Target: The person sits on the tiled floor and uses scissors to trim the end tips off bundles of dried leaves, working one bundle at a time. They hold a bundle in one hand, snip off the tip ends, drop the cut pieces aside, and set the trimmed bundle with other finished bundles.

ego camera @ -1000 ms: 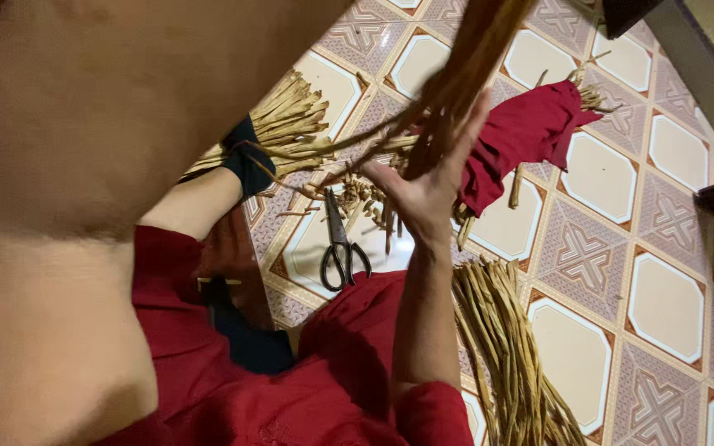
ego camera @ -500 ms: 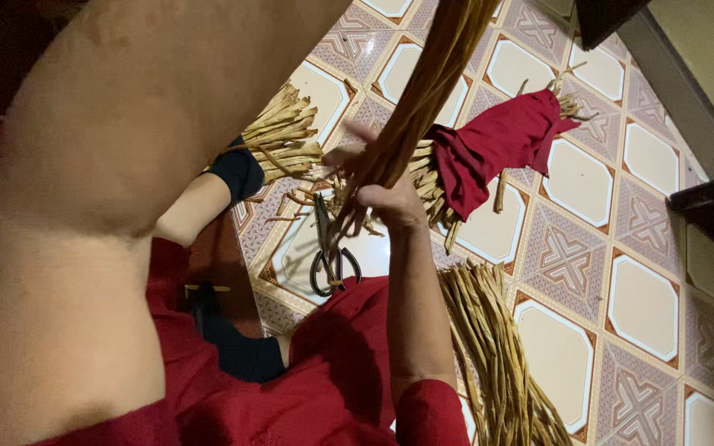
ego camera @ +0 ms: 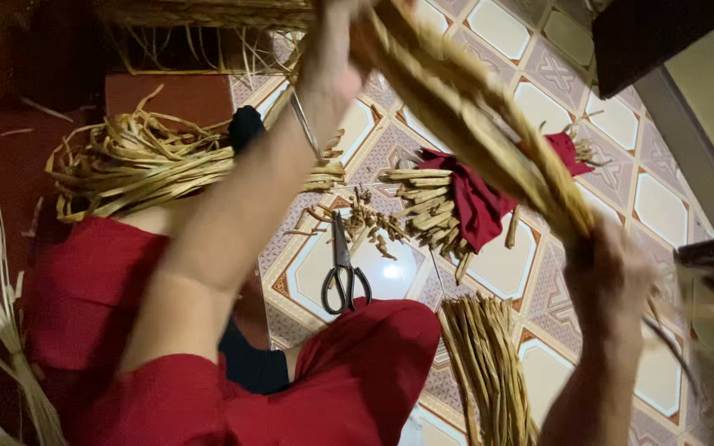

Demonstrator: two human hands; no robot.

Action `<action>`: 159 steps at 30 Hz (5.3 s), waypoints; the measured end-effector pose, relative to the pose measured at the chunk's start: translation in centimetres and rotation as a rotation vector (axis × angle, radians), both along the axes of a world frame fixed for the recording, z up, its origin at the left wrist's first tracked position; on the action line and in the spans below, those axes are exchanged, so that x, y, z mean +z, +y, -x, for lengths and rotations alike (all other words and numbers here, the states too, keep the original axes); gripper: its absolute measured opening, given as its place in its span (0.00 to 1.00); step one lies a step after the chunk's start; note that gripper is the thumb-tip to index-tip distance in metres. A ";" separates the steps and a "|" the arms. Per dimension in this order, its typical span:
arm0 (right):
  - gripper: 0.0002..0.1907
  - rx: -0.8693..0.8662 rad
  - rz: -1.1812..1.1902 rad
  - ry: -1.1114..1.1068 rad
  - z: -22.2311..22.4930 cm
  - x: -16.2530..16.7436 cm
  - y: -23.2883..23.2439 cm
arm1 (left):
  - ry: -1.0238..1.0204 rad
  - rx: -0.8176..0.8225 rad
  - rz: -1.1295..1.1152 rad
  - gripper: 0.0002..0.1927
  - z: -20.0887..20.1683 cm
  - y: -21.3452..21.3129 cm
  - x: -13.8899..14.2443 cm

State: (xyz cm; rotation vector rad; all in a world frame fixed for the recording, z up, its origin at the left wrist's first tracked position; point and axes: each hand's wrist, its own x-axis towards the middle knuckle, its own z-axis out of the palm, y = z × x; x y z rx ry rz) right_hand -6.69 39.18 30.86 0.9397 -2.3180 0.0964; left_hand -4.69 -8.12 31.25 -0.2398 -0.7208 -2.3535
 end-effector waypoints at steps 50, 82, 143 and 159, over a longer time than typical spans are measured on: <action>0.06 0.261 -0.179 -0.302 -10.5 -19.2 -8.7 | -1.582 -0.435 1.489 0.20 -33.5 12.5 -26.8; 0.15 0.115 0.436 -0.769 -12.3 -26.6 -18.8 | -1.038 -0.344 1.308 0.24 -13.0 -1.9 -17.1; 0.45 0.224 0.969 -1.007 -11.0 -26.5 -21.4 | -0.930 -0.082 1.433 0.18 -13.1 -1.9 -16.4; 0.42 0.320 0.714 -0.812 -11.9 -24.2 -21.5 | -0.772 -0.013 1.875 0.20 -14.2 0.6 -15.0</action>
